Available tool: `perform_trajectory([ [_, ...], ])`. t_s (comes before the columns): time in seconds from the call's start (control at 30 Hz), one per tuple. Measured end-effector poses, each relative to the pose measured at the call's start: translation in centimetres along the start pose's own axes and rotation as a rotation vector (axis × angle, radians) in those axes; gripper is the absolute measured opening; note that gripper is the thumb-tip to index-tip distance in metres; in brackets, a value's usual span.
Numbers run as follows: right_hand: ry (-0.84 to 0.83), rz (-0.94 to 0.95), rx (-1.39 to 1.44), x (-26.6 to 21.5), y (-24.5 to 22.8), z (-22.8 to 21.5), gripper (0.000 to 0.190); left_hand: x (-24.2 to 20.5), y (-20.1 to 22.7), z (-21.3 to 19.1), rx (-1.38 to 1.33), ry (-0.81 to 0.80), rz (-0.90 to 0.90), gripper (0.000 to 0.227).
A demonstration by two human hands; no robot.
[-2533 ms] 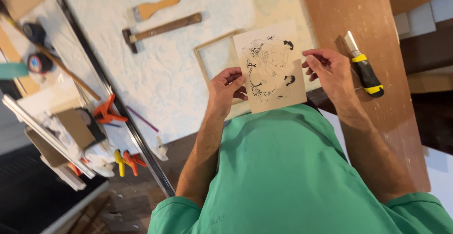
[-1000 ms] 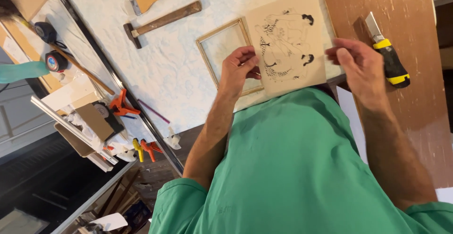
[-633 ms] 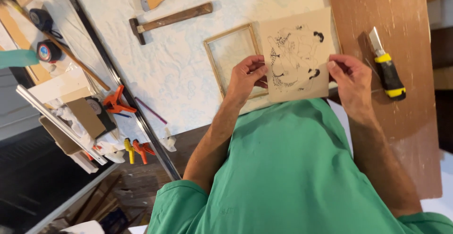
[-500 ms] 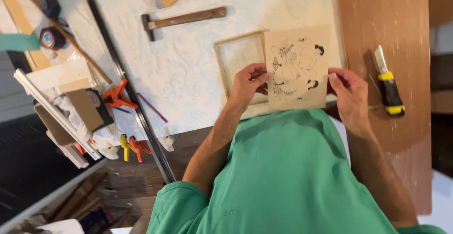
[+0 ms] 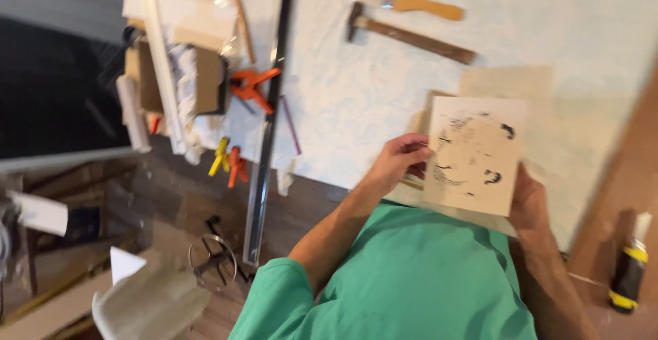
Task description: Measuring, marking, and cutting a cardboard backing to fit into a small picture frame using a utility knife and a straight edge.
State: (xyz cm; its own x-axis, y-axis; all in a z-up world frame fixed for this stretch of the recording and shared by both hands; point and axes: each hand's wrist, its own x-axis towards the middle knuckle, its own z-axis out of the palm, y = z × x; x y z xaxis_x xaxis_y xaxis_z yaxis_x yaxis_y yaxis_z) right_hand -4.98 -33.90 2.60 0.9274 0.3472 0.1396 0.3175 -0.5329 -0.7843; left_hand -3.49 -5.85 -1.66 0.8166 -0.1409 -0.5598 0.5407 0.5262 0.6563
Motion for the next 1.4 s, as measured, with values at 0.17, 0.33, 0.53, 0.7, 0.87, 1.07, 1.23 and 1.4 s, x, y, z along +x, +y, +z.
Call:
perform_trajectory([
  [0.17, -0.121, 0.078, 0.064, 2.5, -0.7, 4.3, 0.073, -1.3, 1.2, -1.3, -0.066, 0.021, 0.046, 0.027],
  [0.33, -0.194, 0.231, 0.083, 4.1, -1.7, 6.6, 0.062, -3.3, 3.3, -3.2, -0.132, 0.031, 0.088, 0.027],
  [0.53, -0.242, 0.414, 0.102, 5.6, -2.8, 8.3, 0.049, -4.3, 4.5, -6.7, -0.165, 0.081, 0.124, 0.027],
  [0.7, -0.232, 0.566, 0.107, 6.6, -3.8, 8.2, 0.040, -4.6, 6.6, -7.6, -0.165, 0.084, 0.162, 0.028],
  [0.87, -0.199, 0.736, 0.110, 7.0, -4.0, 7.0, 0.031, -4.3, 7.3, -7.8, -0.161, 0.087, 0.161, 0.028],
  [1.07, -0.215, 0.818, 0.180, 9.8, -0.7, 6.0, 0.023, -7.0, 10.5, -6.4, -0.090, 0.191, 0.202, 0.020],
  [1.23, -0.348, 0.535, 0.071, 20.2, -5.7, 6.8, 0.029, -11.7, 9.0, -7.9, -0.145, 0.382, 0.232, 0.031],
  [1.4, -0.535, 0.048, -0.026, 33.6, -20.8, 15.8, 0.025, -17.3, 7.9, -11.0, -0.347, 0.571, 0.386, 0.034],
])
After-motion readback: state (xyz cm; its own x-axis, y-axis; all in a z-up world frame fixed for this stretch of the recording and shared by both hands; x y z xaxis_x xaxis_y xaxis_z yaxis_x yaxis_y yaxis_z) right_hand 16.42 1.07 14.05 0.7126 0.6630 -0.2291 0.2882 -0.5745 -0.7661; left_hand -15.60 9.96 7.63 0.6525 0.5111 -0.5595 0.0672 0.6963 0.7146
